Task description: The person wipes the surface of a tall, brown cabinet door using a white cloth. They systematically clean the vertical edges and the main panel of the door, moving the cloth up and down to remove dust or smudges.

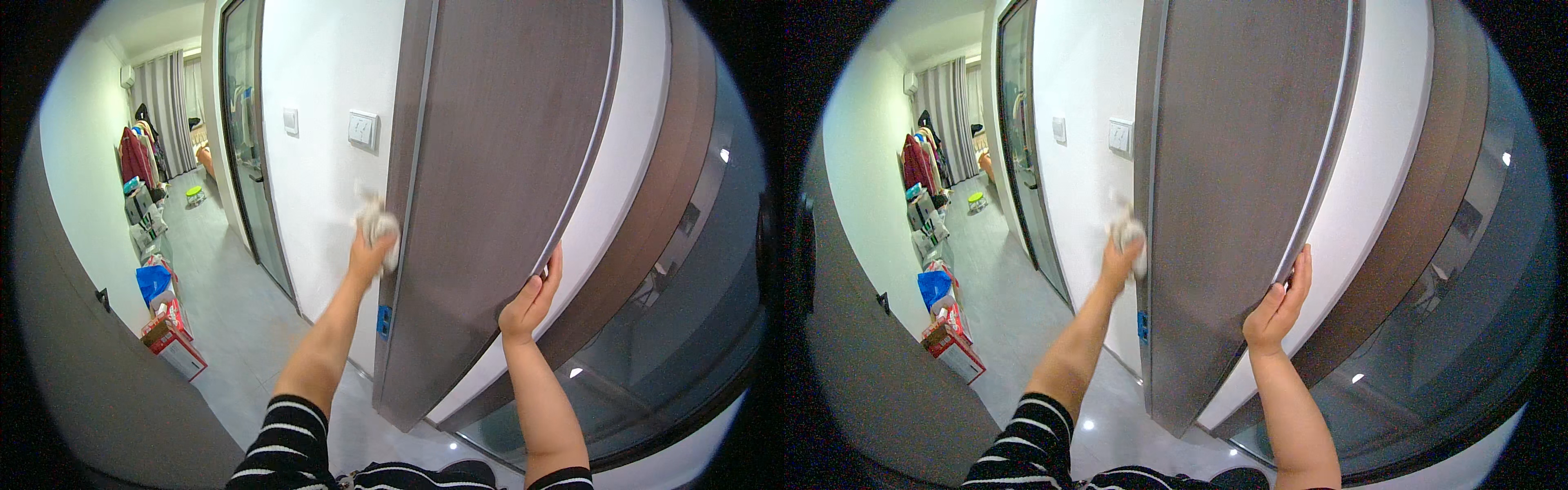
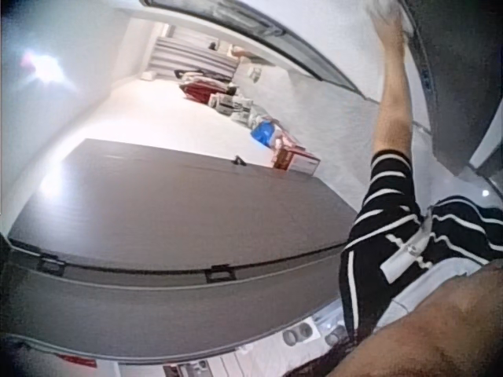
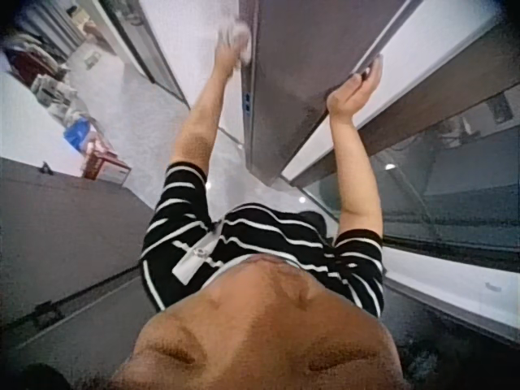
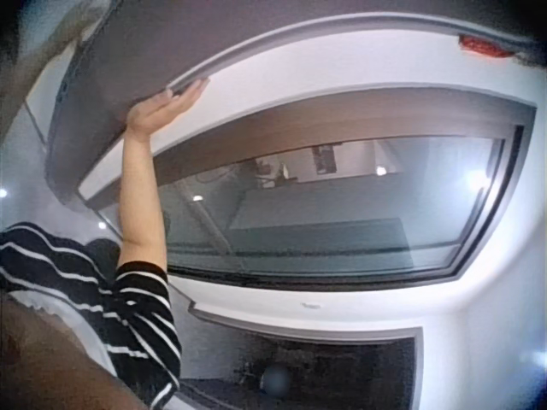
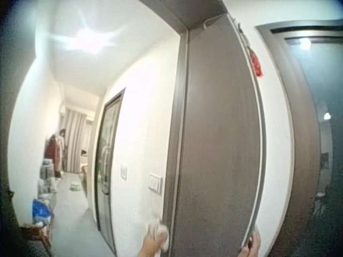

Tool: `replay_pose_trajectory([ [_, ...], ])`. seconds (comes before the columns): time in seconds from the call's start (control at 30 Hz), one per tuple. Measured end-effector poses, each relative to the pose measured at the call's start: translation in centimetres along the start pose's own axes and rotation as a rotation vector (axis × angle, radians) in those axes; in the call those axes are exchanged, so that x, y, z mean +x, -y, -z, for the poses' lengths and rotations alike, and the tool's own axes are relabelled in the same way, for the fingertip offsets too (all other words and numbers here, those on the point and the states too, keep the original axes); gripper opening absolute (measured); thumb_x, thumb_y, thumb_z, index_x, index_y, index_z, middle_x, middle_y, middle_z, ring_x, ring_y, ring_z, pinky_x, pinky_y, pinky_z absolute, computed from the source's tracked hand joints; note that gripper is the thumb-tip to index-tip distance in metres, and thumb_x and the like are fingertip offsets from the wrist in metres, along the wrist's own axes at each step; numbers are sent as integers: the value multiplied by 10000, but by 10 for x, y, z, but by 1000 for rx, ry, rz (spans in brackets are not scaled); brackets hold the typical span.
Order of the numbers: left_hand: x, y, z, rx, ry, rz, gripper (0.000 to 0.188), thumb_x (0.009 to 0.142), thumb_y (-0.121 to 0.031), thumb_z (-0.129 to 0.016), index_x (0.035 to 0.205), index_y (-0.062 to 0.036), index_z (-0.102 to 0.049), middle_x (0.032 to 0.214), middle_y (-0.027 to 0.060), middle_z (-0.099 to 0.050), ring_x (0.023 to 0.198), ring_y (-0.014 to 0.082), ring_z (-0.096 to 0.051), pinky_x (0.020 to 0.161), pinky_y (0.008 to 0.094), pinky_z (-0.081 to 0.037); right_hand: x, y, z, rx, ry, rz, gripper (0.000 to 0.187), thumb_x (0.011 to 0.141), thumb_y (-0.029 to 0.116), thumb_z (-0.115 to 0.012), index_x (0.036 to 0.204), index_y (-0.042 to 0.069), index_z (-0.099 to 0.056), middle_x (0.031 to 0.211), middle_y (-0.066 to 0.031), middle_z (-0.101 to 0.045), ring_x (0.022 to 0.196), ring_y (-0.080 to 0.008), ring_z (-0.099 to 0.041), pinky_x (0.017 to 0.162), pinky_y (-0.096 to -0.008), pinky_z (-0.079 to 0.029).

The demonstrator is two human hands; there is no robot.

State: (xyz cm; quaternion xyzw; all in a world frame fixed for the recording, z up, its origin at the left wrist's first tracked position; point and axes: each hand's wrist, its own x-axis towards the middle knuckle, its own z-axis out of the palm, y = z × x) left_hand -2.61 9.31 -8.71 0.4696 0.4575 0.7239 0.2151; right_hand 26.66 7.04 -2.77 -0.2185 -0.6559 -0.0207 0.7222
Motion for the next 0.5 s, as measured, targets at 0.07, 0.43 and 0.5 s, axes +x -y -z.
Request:
replay_pose_trajectory([
  [0.07, -45, 50, 13, -53, 2, 100, 567, 837, -276, -724, 1312, -37, -526, 1195, 102, -612, 1066, 211, -593, 941, 346, -457, 0, -1, 0, -42, 8, 3, 515, 1039, 281, -326, 1422, -64, -337, 1493, -237, -332, 1385, -350, -343, 1122, -424, -282],
  [0.43, 64, -132, -31, 94, -202, -482, 606, 792, -417, -781, 1225, -33, -602, 1151, 160, -640, 1094, 251, -585, 913, 341, -459, -2, 1, -1, 7, -7, -16, 521, 1037, 284, -329, 1422, -67, -335, 1498, -233, -326, 1387, -349, -337, 1124, -422, -278],
  [0.5, 46, -127, -38, 281, -426, -667, 638, 814, -424, -761, 1288, -40, -573, 1285, 156, -583, 1124, 304, -574, 949, 367, -450, -5, 1, 4, 1, -6, -36, 525, 1037, 288, -331, 1423, -67, -334, 1499, -232, -325, 1388, -350, -336, 1125, -424, -276],
])
